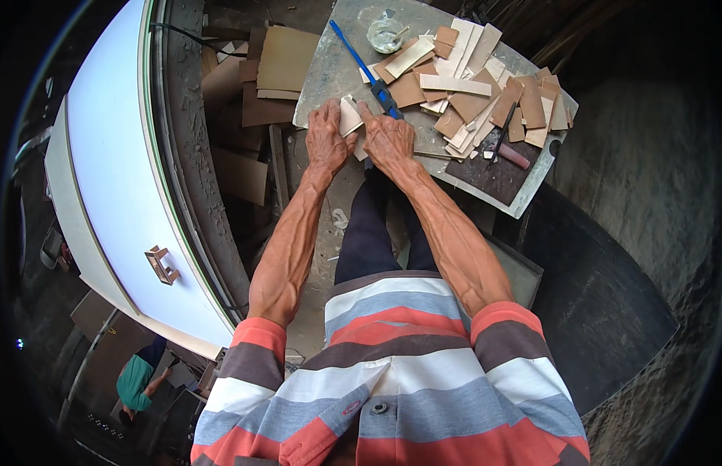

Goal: The person uses a blue utility knife to carve and shape a small rectangular block of light-colored wood. They hold the wood in their left hand and carefully shave off thin layers from the edges and corners with the knife in their right hand. The person frequently rotates the block to work on different sides, refining its shape over the course of the video.

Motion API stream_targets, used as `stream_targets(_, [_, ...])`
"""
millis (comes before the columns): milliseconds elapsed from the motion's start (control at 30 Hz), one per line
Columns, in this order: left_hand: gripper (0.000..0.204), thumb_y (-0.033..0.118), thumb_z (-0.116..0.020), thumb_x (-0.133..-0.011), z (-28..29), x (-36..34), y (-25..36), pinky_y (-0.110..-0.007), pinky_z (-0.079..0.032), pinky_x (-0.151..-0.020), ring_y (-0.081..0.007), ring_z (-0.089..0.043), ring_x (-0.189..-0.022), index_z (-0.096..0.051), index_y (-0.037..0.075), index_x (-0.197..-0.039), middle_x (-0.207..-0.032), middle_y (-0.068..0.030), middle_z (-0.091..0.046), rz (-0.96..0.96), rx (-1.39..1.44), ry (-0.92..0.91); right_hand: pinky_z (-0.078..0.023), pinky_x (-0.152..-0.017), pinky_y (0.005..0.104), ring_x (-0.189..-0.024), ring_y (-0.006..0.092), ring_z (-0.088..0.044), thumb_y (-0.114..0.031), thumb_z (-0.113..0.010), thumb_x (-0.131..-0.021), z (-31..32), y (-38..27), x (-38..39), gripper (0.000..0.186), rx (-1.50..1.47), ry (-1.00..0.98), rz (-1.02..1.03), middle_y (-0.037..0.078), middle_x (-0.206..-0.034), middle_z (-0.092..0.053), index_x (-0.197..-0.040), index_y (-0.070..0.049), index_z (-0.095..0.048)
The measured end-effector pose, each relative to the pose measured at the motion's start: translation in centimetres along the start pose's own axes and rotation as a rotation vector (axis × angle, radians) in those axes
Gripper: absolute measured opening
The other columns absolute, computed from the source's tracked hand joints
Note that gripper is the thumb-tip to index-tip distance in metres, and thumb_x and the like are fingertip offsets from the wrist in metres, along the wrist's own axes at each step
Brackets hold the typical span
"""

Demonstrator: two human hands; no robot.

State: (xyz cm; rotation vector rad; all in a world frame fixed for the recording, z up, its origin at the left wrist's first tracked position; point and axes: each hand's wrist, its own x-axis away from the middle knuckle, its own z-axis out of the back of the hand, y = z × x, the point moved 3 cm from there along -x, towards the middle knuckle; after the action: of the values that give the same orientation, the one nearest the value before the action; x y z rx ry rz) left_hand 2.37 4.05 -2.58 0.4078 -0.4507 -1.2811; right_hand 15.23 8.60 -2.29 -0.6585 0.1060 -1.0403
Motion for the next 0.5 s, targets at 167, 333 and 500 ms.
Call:
stream_targets(167, [0.077, 0.005, -0.079, -0.057, 0.1, -0.1, 0.1, -0.042, -0.046, -0.091, -0.0374, -0.049, -0.109, -0.046, -0.002, -0.126, -0.124, -0.0156, -0.052, -0.018, -0.002, -0.003, -0.051, -0.059, 0.0468, -0.067, 0.0369, -0.065, -0.008, -0.049, -0.081, -0.7, 0.1, 0.4, 0.051, 0.019, 0.014, 0.017, 0.015, -0.079, -0.067, -0.132, -0.013, -0.054])
stream_targets(333, [0.073, 0.008, -0.077, -0.061, 0.0, 0.0, -0.2, -0.042, -0.046, -0.091, -0.0378, -0.050, -0.107, -0.048, 0.001, -0.127, -0.121, -0.0167, -0.055, -0.035, -0.003, 0.030, -0.051, -0.059, 0.0480, -0.065, 0.0382, -0.065, -0.013, -0.053, -0.084, -0.8, -0.1, 0.1, 0.050, 0.044, -0.090, 0.049, 0.019, -0.078, -0.066, -0.134, -0.008, -0.050])
stream_targets(500, [0.071, 0.010, -0.076, -0.062, -0.4, 0.0, -0.4, -0.042, -0.046, -0.091, -0.0379, -0.050, -0.107, -0.048, 0.000, -0.126, -0.120, -0.0168, -0.055, -0.041, -0.010, 0.056, -0.052, -0.061, 0.0500, -0.068, 0.0413, -0.066, -0.015, -0.054, -0.083, 0.2, -1.2, -0.6, 0.047, 0.072, -0.145, 0.024, 0.025, -0.075, -0.065, -0.128, -0.003, -0.052])
